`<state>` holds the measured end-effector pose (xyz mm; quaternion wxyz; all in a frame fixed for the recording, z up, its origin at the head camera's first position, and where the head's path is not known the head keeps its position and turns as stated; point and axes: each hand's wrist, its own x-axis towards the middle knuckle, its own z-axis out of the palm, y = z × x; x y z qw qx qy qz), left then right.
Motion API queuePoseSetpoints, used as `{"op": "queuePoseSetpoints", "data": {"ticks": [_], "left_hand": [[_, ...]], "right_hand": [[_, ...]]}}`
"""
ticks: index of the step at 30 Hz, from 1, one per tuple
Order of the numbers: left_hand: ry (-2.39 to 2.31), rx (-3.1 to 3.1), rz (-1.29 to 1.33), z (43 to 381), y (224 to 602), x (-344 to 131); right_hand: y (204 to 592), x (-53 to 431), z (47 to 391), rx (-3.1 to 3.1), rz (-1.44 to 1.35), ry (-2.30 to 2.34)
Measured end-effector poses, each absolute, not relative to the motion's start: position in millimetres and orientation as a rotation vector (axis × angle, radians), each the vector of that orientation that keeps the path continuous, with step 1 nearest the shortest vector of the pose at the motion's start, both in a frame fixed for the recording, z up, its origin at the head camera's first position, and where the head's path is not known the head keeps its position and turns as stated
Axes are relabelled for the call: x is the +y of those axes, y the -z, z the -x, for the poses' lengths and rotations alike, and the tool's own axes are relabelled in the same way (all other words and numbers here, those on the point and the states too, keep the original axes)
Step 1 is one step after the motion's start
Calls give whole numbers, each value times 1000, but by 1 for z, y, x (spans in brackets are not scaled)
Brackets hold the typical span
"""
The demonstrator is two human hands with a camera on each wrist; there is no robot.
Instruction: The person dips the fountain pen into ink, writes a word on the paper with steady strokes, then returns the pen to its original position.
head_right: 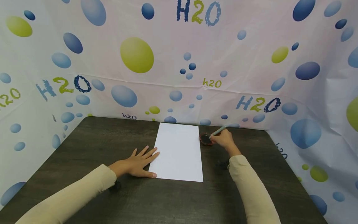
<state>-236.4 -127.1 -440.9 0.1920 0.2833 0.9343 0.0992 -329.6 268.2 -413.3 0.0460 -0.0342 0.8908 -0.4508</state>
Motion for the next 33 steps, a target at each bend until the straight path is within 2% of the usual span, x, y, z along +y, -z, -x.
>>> {"op": "queuePoseSetpoints", "data": {"ticks": [17, 33], "left_hand": [[-288, 2619, -804, 234, 438, -127], [-275, 2621, -789, 235, 439, -127]], "right_hand": [[413, 255, 336, 2921, 46, 969], [411, 253, 334, 2951, 12, 946]]}}
